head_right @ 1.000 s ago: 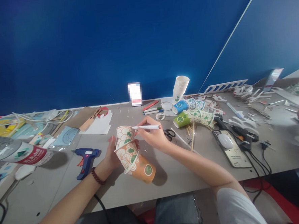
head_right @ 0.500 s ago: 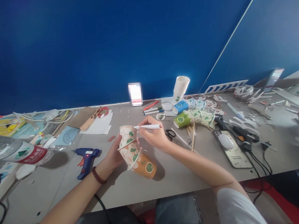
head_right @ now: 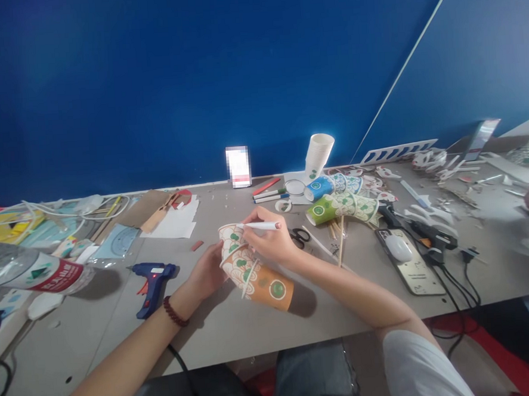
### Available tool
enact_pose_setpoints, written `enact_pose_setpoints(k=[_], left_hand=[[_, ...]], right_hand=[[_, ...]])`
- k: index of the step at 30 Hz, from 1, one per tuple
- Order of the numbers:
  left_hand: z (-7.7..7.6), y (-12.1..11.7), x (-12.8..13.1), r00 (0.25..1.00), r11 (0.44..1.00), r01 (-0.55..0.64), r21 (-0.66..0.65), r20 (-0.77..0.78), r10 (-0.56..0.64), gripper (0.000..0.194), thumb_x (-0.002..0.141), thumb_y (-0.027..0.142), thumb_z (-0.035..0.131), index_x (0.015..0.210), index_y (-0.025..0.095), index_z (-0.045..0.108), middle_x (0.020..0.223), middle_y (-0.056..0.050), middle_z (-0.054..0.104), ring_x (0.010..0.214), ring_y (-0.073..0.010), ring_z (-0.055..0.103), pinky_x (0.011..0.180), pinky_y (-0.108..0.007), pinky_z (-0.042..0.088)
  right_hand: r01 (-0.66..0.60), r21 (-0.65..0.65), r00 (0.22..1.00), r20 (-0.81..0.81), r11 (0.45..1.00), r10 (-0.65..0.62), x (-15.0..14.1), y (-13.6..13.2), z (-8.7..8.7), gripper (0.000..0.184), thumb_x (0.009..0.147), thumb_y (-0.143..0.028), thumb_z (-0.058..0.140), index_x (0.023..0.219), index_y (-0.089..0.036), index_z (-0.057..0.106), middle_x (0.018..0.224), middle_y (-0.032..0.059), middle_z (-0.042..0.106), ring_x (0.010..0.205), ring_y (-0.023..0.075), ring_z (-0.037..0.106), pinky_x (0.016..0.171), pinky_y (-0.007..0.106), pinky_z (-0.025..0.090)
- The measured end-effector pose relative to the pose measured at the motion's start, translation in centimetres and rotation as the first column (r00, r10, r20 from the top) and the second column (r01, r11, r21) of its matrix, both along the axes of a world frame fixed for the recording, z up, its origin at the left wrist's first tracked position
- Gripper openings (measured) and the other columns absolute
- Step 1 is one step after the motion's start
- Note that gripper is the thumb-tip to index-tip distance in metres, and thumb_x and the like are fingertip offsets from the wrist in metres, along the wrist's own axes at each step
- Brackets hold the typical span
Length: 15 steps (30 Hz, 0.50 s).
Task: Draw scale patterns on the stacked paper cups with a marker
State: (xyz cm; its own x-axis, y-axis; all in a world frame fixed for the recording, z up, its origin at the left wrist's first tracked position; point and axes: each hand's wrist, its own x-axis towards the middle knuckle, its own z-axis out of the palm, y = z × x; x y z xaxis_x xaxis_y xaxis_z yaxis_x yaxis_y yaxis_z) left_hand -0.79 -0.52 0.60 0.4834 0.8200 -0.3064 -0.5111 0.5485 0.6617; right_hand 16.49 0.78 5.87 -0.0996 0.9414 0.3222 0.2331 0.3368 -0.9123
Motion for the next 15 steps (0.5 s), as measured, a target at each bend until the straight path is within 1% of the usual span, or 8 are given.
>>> enact_pose_setpoints(k=[3,6,7,12,15], left_hand=[[-0.5,-0.1,-0.1,0.999,0.999,0.033,0.001,0.002,-0.033,0.029,0.087,0.034,0.048,0.094,0.017,0.071,0.095,-0.009,0.074,0.089,-0.0253,0.067,0.075,-0.03,0.048],[-1.1,-0.2,0.0,0.999,0.999,0.032,0.007,-0.007,-0.031,0.033,0.086,0.038,0.053,0.104,0.015,0.068,0.098,-0.01,0.073,0.089,-0.0247,0.068,0.08,-0.032,0.048],[-1.1,-0.3,0.0,1.0,0.999,0.029,0.017,-0.002,-0.029,0.033,0.085,0.037,0.055,0.106,0.014,0.067,0.098,-0.011,0.073,0.089,-0.0248,0.068,0.082,-0.033,0.047],[-0.8,-0.4,0.1,1.0,1.0,0.003,0.022,0.0,-0.003,0.031,0.081,0.03,0.059,0.103,0.011,0.068,0.096,-0.011,0.073,0.089,-0.0255,0.068,0.084,-0.034,0.047],[-0.9,-0.3,0.0,1.0,1.0,-0.007,-0.003,0.009,0.007,0.031,0.079,0.031,0.059,0.101,0.011,0.068,0.094,-0.011,0.073,0.088,-0.0261,0.068,0.083,-0.035,0.047]], right_hand=[[-0.013,-0.008,0.999,0.046,1.0,0.013,0.0,0.0,-0.1,0.008,0.073,-0.014,0.056,0.074,-0.021,0.057,0.059,-0.0031,0.062,0.047,0.0131,0.058,0.046,0.026,0.046],[-0.004,0.015,0.996,0.089,1.0,0.003,-0.1,-0.1,0.0,0.011,0.071,-0.011,0.057,0.072,-0.022,0.057,0.055,-0.0033,0.061,0.049,0.014,0.058,0.048,0.027,0.046],[-0.002,0.022,0.996,0.094,1.0,0.0,-0.1,-0.2,0.0,0.011,0.071,-0.011,0.057,0.072,-0.023,0.056,0.056,-0.003,0.062,0.05,0.0144,0.059,0.048,0.027,0.047],[-0.01,0.017,0.997,0.081,1.0,0.009,-0.1,-0.3,0.0,0.009,0.072,-0.014,0.057,0.072,-0.023,0.056,0.061,-0.0021,0.065,0.049,0.014,0.059,0.048,0.027,0.047],[-0.002,0.051,0.997,0.082,0.999,-0.002,-0.2,-0.4,0.1,0.009,0.071,-0.013,0.057,0.071,-0.023,0.055,0.063,-0.0015,0.066,0.054,0.015,0.061,0.051,0.028,0.047]])
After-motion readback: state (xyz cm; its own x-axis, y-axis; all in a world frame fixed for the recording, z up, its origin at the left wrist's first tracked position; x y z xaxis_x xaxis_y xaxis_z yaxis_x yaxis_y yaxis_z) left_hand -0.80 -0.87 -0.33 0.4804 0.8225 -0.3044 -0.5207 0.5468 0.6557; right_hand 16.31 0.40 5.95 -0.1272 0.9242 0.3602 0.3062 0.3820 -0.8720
